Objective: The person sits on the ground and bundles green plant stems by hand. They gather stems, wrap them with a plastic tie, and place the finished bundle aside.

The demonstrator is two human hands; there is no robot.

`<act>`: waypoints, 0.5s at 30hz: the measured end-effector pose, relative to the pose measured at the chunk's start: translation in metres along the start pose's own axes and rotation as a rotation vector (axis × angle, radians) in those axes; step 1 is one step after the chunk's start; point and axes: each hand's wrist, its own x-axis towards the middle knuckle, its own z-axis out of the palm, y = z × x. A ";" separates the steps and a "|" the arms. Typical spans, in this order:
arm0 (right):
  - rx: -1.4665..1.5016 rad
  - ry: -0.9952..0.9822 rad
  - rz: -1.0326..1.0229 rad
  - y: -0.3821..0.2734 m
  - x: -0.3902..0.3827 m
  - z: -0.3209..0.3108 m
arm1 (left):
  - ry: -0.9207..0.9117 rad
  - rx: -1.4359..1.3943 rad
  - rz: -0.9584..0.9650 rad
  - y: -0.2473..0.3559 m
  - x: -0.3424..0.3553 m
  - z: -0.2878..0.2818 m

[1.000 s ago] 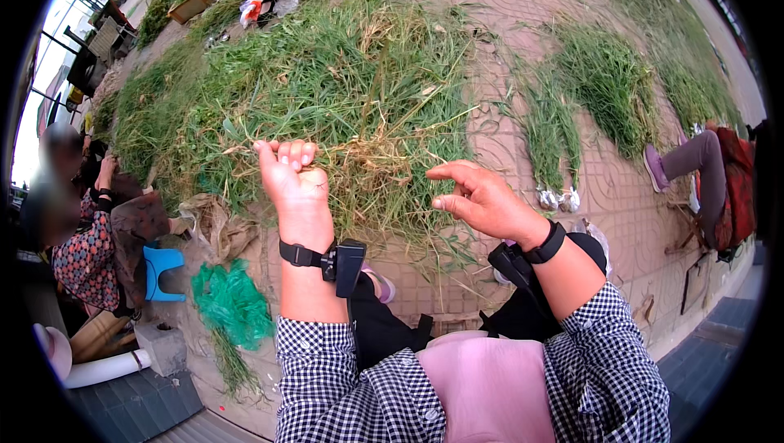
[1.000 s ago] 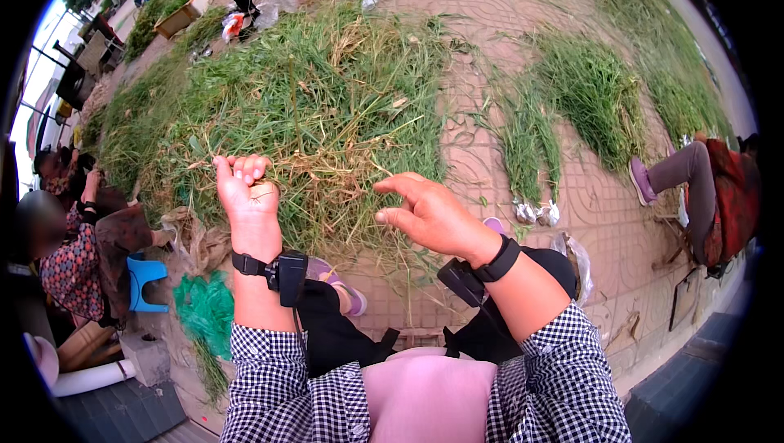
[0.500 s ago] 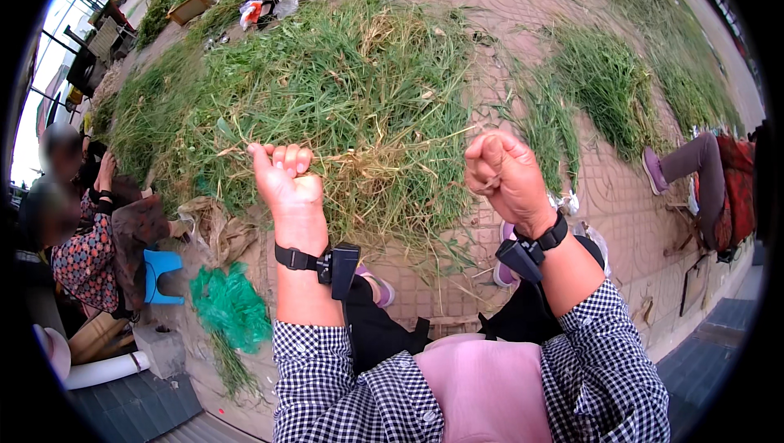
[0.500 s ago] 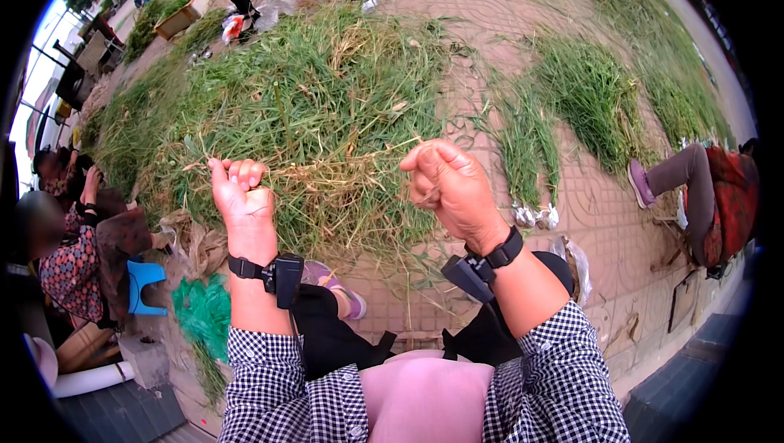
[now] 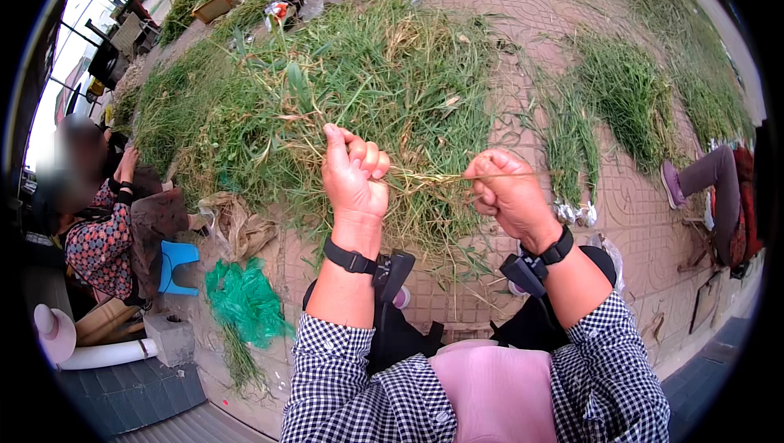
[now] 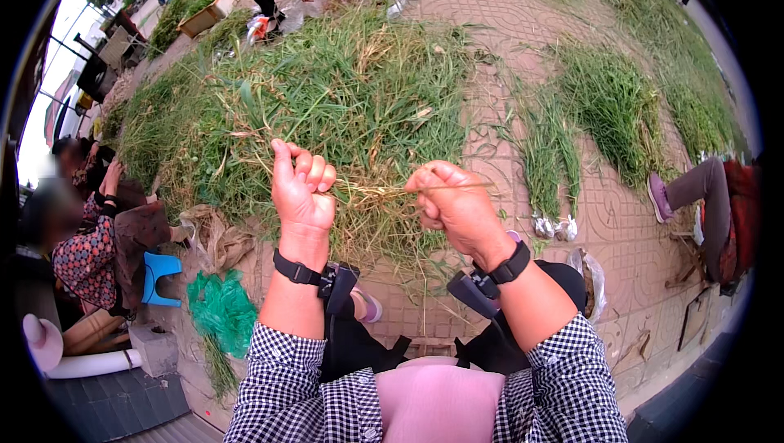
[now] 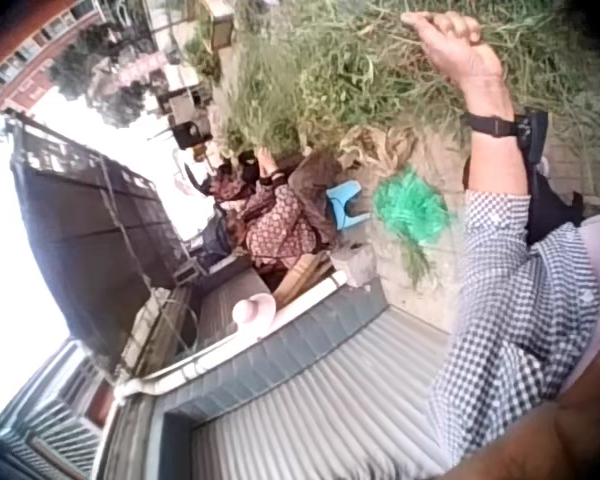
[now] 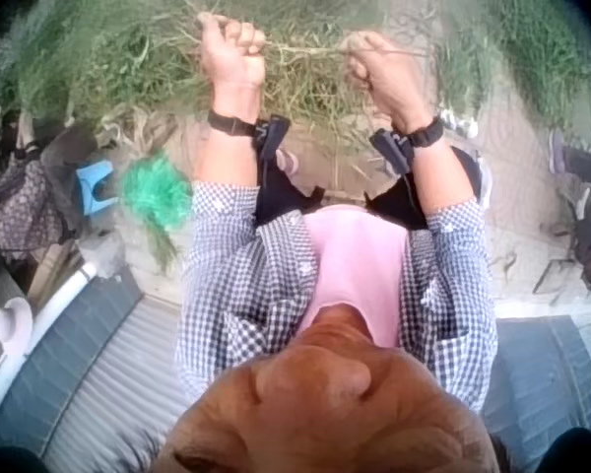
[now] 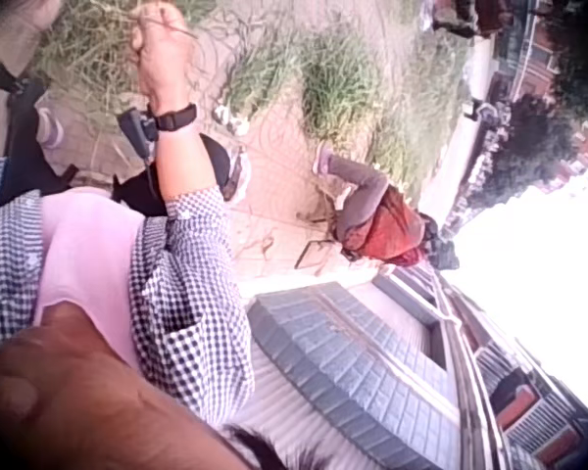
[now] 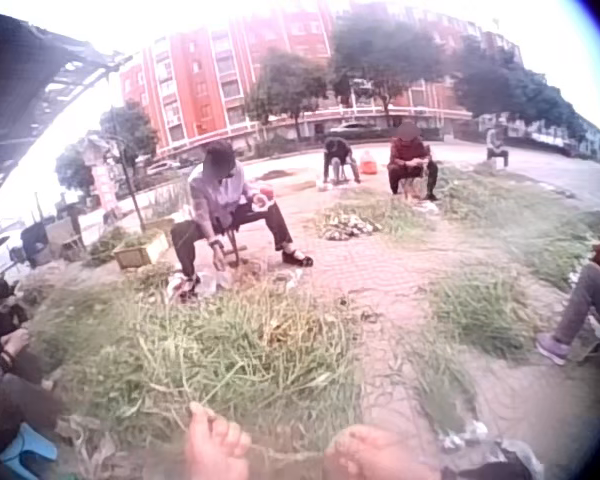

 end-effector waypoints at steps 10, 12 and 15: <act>0.109 0.043 -0.533 -0.047 -0.005 -0.026 | -0.103 0.249 -0.265 -0.008 -0.004 -0.006; -0.019 -0.017 -0.376 -0.040 -0.003 -0.028 | -0.106 0.311 -0.313 -0.019 -0.014 -0.002; -0.264 -0.059 -0.339 -0.026 0.006 -0.021 | -0.129 0.410 -0.397 -0.038 -0.031 0.000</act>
